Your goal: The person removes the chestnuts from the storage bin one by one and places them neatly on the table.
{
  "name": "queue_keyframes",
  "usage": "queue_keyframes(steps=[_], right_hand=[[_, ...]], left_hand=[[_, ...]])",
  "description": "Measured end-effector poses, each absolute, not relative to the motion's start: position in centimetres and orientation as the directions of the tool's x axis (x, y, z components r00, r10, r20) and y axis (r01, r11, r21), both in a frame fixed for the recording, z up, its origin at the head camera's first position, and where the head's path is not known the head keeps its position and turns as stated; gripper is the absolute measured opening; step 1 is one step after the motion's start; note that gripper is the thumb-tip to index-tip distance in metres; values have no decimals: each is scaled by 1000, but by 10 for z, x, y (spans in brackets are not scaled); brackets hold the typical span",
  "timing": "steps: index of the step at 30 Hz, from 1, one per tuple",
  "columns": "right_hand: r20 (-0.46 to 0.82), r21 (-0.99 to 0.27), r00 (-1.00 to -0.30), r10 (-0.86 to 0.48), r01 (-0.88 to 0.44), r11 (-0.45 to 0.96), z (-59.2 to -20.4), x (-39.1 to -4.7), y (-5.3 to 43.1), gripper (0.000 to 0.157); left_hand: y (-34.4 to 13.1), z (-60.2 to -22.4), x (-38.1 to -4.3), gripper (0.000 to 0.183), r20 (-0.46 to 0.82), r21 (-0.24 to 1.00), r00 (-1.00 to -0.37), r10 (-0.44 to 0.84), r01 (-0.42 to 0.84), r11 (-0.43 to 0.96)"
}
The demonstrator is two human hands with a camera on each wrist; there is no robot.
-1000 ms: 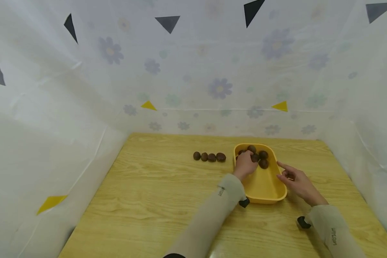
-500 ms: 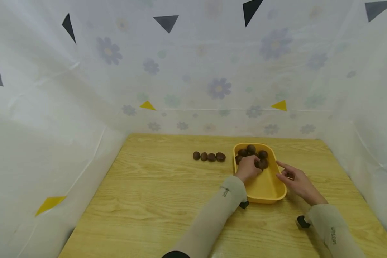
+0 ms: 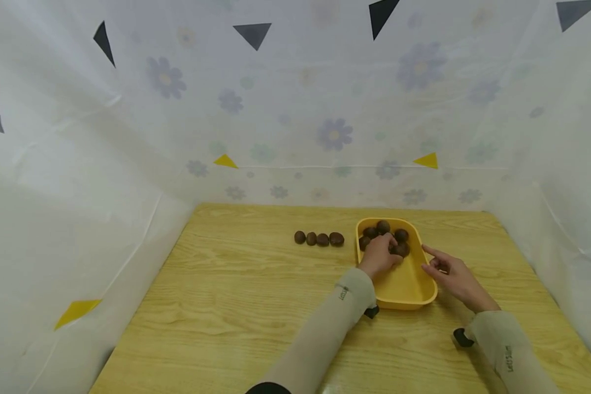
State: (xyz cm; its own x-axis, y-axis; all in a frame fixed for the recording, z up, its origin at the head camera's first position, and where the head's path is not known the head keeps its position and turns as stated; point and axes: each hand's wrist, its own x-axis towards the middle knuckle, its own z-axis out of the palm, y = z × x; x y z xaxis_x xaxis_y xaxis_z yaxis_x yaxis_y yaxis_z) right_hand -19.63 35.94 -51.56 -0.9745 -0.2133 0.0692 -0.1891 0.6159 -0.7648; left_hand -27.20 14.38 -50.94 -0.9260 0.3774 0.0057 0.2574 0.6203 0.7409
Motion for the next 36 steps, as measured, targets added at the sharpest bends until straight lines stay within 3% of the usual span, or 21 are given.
queue_keyframes(steps=[10, 21, 36], right_hand=[[69, -764, -975, -210, -187, 617, -517, -198, 359, 62], [78, -744, -974, -213, -199, 638, -518, -199, 362, 62], [56, -750, -975, -213, -182, 636, -515, -196, 360, 63]], left_hand=[[145, -509, -273, 12, 15, 808, -938, 348, 216, 548], [147, -511, -273, 30, -9, 698, -840, 542, 383, 605], [149, -513, -271, 30, -9, 586, -788, 616, 495, 642]])
